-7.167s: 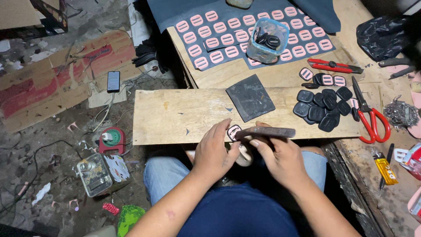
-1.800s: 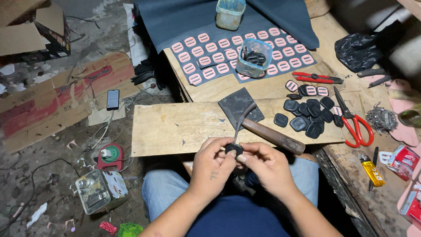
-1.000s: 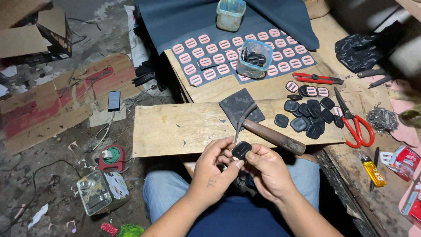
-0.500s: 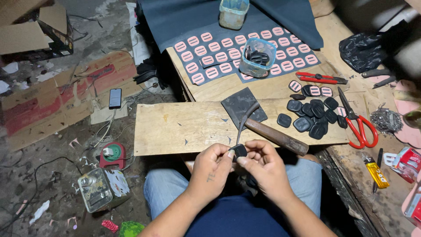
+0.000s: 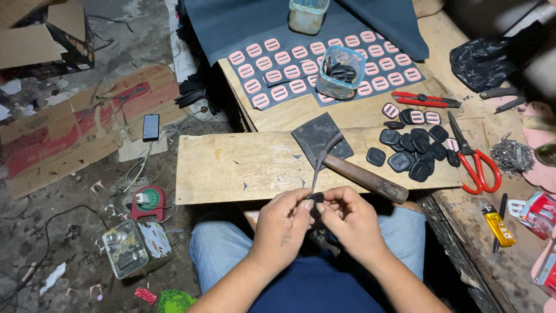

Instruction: The person repeatedly picks up small black rubber pieces, places them on a wooden board, and uses a hammer to strike and shape them. The person handles the pieces one at a time, rotating them as needed, and continues the process throughout the clip.

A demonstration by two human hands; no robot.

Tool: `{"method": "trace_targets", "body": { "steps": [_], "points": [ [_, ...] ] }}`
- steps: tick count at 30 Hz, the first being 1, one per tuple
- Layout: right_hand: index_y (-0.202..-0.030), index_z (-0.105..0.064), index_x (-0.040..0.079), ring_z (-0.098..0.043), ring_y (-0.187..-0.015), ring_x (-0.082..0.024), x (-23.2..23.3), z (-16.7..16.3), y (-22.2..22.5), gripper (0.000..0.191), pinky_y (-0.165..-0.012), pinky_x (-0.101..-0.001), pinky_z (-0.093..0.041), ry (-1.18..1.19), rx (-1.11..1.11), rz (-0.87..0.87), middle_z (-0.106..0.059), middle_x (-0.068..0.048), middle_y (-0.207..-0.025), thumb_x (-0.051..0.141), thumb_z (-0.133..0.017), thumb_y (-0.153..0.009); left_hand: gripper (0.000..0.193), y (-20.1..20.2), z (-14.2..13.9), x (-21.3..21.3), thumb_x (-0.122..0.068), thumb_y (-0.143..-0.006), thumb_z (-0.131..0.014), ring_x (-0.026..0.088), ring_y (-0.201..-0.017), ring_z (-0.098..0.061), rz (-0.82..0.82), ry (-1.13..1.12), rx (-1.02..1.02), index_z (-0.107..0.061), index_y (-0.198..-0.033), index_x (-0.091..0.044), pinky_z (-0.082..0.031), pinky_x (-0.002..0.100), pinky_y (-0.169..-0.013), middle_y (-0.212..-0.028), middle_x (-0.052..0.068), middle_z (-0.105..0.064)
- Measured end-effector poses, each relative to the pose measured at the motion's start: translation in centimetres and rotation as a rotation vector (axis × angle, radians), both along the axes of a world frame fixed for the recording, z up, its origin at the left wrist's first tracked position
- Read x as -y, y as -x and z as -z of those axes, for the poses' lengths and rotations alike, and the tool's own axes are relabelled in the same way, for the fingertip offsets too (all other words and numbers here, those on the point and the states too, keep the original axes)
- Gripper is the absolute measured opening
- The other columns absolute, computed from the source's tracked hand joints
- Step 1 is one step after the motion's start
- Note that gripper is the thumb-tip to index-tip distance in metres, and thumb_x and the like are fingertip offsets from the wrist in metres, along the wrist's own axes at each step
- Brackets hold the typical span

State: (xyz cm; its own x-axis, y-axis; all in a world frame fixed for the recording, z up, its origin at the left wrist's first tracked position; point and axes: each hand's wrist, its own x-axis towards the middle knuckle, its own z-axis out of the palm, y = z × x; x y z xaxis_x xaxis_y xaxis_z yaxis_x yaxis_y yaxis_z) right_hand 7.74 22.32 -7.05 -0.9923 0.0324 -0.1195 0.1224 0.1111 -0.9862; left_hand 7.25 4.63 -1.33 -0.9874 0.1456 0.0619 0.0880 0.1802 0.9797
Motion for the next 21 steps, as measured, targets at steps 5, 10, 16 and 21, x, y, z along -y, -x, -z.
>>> {"method": "trace_targets", "body": {
  "steps": [5, 10, 16, 21],
  "points": [
    [-0.105, -0.068, -0.002, -0.068, -0.075, -0.009, -0.5, -0.3, 0.0, 0.018, -0.07, -0.0251, -0.057, 0.214, 0.041, -0.021, -0.073, -0.005, -0.087, 0.004, -0.07, -0.088, 0.024, 0.5, 1.0, -0.1, 0.002, -0.092, -0.066, 0.008, -0.075, -0.065, -0.003, -0.28, 0.127, -0.066, -0.115, 0.005, -0.054, 0.023, -0.065, -0.095, 0.007, -0.069],
    [-0.105, -0.067, -0.004, -0.069, -0.079, -0.015, -0.9, -0.4, 0.5, 0.018, -0.072, -0.032, -0.059, 0.519, 0.186, -0.085, -0.073, -0.008, -0.09, 0.0, -0.071, -0.088, 0.028, 0.8, 1.5, 0.2, 0.002, -0.089, -0.065, 0.007, -0.072, -0.069, 0.084, -0.528, 0.358, -0.057, -0.117, 0.003, -0.056, 0.02, -0.065, -0.086, 0.005, -0.069],
    [-0.11, -0.074, -0.003, -0.069, -0.084, -0.014, -1.3, 0.3, 0.4, 0.026, -0.079, -0.0299, -0.056, 0.527, 0.269, -0.139, -0.077, -0.007, -0.096, -0.001, -0.072, -0.085, 0.027, 0.6, 2.0, 0.6, 0.001, -0.09, -0.069, 0.001, -0.068, -0.055, 0.096, -0.312, 0.29, -0.064, -0.117, 0.005, -0.047, 0.017, -0.059, -0.082, 0.0, -0.061],
    [-0.104, -0.074, -0.004, -0.07, -0.086, -0.014, -1.7, 1.5, 0.3, 0.019, -0.082, -0.0294, -0.056, 0.487, 0.22, -0.107, -0.076, -0.008, -0.096, -0.002, -0.073, -0.085, 0.029, 0.6, 2.1, 0.7, -0.001, -0.09, -0.071, 0.002, -0.071, -0.057, 0.069, -0.272, 0.281, -0.067, -0.118, 0.006, -0.048, 0.018, -0.062, -0.084, 0.001, -0.064]
  ]
}}
